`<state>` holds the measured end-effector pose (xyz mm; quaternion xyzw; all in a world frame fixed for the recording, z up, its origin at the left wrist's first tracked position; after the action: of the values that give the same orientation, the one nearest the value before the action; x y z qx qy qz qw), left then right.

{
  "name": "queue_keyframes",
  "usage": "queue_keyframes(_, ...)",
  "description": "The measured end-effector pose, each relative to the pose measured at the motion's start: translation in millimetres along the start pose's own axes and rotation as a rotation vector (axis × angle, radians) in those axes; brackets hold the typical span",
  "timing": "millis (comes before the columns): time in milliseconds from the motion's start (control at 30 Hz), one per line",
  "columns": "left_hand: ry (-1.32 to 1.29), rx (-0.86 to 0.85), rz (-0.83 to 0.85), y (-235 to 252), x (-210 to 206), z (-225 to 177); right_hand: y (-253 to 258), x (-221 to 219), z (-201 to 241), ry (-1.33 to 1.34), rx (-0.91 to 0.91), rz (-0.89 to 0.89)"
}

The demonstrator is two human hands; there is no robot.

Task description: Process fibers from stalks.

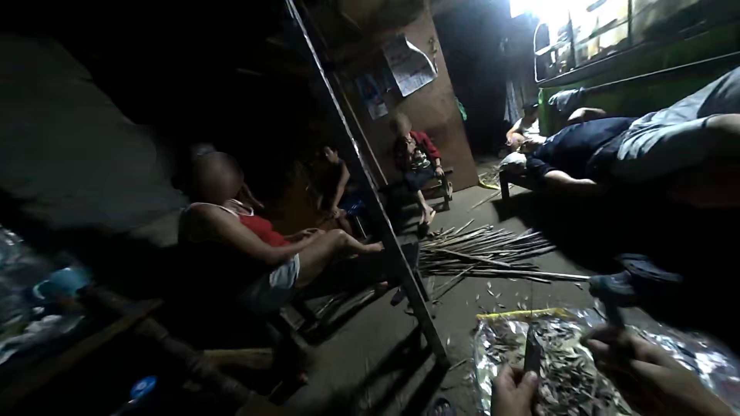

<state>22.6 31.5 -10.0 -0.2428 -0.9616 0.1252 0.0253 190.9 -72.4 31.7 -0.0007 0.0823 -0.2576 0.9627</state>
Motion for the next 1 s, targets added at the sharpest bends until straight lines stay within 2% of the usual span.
queue_keyframes(133, 0.034, 0.083, 0.035, 36, -17, 1, 43, -11, -58, 0.134, -0.216, -0.139)
queue_keyframes(300, -0.009, 0.163, 0.040, 68, -39, 18, 69, -14, -76, 0.098, -0.319, -0.130)
queue_keyframes(467, -0.050, 0.237, 0.001, 99, -41, 40, 81, -13, -117, 0.257, -0.438, -0.105)
queue_keyframes(600, -0.028, 0.247, 0.015, 111, -35, 52, 92, -16, -126, 0.206, -0.401, -0.135)
queue_keyframes(767, 0.021, 0.203, 0.053, 105, -32, 46, 102, -18, -130, 0.172, -0.341, -0.208)
queue_keyframes(867, -0.018, 0.183, 0.043, 103, -25, 48, 99, -22, -129, 0.207, -0.335, -0.156)
queue_keyframes(1000, -0.021, 0.153, -0.058, 104, -7, 44, 92, -40, -127, 0.151, -0.338, -0.007)
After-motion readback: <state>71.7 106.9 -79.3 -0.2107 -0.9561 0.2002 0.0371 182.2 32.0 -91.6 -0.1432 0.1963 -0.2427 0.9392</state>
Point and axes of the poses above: each hand's wrist, its own y-axis towards the middle knuckle, its own x-axis out of the back of the hand, z = x × y, the point moved 4 cm from there along y, towards the middle knuckle, and after that the axes turned 7 degrees about -z, right-handed, at the moved point
